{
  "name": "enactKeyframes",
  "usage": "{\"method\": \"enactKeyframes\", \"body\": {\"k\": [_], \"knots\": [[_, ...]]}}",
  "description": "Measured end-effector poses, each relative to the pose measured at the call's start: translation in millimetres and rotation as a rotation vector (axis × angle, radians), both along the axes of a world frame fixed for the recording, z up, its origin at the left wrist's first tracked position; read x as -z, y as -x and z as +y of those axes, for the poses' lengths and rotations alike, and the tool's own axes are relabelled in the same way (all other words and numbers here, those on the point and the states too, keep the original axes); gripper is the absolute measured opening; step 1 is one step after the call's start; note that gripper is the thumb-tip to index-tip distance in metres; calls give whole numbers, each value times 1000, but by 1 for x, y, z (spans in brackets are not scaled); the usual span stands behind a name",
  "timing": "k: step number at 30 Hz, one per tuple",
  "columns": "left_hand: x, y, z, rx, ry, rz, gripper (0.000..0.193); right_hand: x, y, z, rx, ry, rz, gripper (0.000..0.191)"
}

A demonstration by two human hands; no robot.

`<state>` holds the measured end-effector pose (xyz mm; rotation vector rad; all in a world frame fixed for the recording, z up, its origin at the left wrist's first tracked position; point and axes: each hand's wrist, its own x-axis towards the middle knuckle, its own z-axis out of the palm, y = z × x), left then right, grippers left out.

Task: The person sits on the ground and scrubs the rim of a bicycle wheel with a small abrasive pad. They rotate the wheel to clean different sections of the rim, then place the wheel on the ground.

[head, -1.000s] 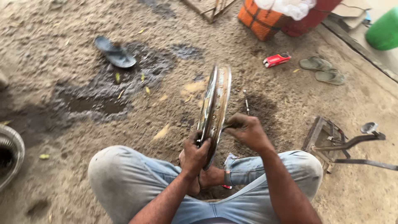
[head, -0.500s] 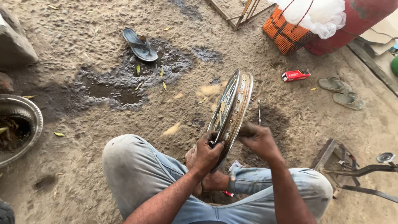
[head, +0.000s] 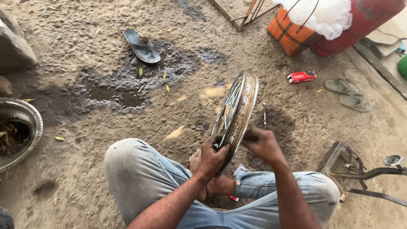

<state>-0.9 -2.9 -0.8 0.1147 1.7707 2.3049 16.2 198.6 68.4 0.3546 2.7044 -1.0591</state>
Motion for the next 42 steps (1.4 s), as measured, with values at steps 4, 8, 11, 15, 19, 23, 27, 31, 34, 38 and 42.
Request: {"method": "enactKeyframes", "body": {"k": [4, 8, 11, 15, 19, 23, 27, 31, 34, 38, 42], "knots": [[3, -1, 1, 43, -21, -30, 21, -14, 3, 12, -27, 62, 22, 15], [-3, 1, -1, 73, -85, -54, 20, 31, -11, -14, 113, 227, -259, 21], [-16, 10, -10, 184, 54, 21, 20, 54, -21, -31, -9, 202, -54, 21], [-29, 29, -32, 378, 381, -265, 40, 34, -25, -26, 63, 60, -177, 22], [-25, 33, -43, 464, 517, 147, 50, -5, -22, -22, 42, -85, -89, 19], [-11, 29, -42, 516, 495, 187, 51, -18, -19, -36, -78, -170, 21, 20], [-4, 30, -43, 481, 498, 330, 57, -21, -17, -40, -182, -246, 98, 21], [-5, 32, -42, 534, 487, 201, 54, -30, -18, -32, -125, -276, 64, 22], [-10, 34, -41, 555, 489, 166, 53, -31, -18, -35, -150, -295, 57, 21], [-17, 37, -43, 574, 445, 188, 42, -27, -16, -41, -146, -379, 17, 20], [-25, 35, -44, 627, 328, 25, 38, -30, -17, -28, -216, -76, 107, 20]]}}
